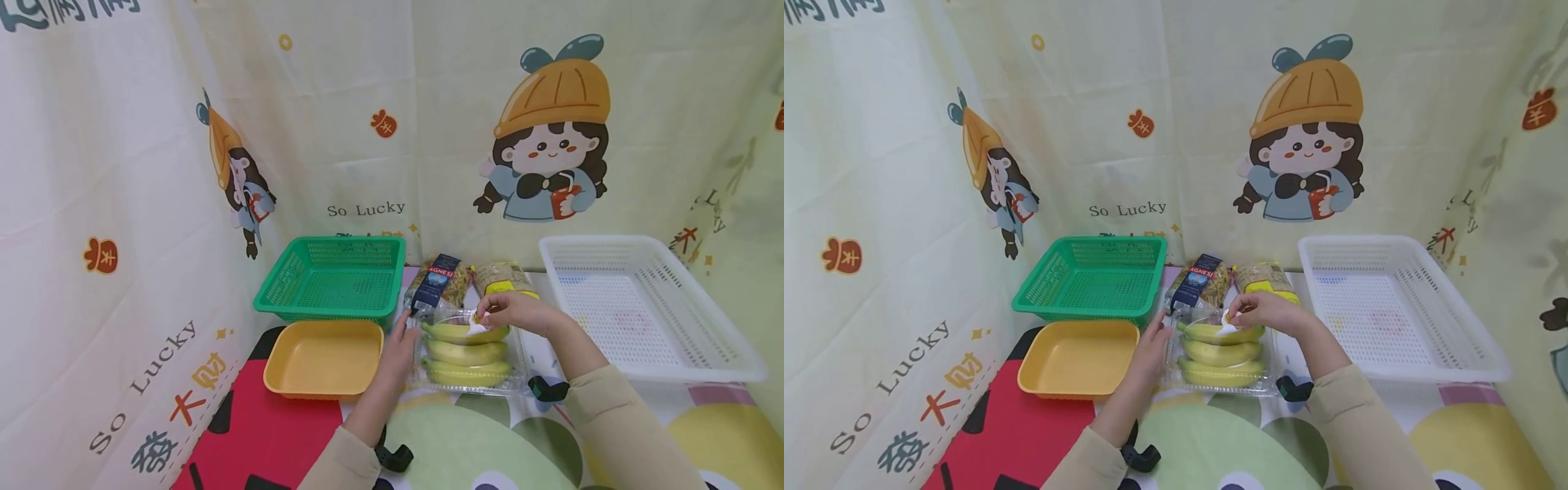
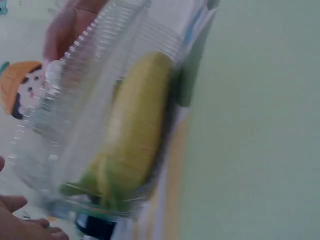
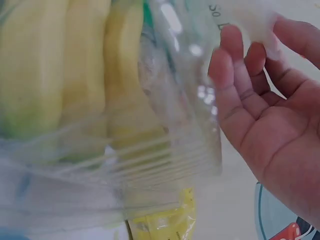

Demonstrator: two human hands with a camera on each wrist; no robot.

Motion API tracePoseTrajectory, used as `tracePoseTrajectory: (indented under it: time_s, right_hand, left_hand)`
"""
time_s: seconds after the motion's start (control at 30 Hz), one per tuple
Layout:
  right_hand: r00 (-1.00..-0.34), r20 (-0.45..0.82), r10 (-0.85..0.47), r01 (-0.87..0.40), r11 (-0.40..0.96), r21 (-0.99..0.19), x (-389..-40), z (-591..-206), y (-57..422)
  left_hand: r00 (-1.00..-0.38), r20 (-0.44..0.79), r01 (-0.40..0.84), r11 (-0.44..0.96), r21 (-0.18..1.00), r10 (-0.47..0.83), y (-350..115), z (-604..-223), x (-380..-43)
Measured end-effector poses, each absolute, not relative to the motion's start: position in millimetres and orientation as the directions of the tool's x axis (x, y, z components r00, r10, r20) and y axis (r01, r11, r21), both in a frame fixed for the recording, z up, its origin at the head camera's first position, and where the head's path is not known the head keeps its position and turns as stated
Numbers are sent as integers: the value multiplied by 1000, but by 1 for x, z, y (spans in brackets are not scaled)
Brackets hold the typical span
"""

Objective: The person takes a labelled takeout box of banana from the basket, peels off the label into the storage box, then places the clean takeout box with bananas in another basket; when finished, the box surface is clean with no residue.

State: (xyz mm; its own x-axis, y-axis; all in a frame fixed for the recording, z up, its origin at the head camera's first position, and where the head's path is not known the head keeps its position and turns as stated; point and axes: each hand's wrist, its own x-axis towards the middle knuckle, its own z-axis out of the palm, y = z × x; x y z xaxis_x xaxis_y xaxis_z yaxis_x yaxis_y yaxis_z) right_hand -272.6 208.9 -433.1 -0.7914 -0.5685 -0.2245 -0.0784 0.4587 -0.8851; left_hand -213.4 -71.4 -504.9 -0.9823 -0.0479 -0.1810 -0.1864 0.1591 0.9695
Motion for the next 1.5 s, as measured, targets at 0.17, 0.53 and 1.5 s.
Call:
tracePoseTrajectory:
  time_s: [0.17, 0.53, 1.5]
  right_hand:
    - [-835, -228, -501, -66, 503, -862, -269, -431, 207]
    - [-857, -225, -464, -8, 449, -894, -264, -435, 216]
    - [-896, -110, -431, -107, 449, -887, -267, -418, 204]
  left_hand:
    - [-996, 10, 30, 228, 973, 88, -95, -478, -199]
    - [-996, 81, 59, 433, 899, -33, -237, -457, -190]
    - [-950, -284, -303, 160, 939, -132, -333, -506, -216]
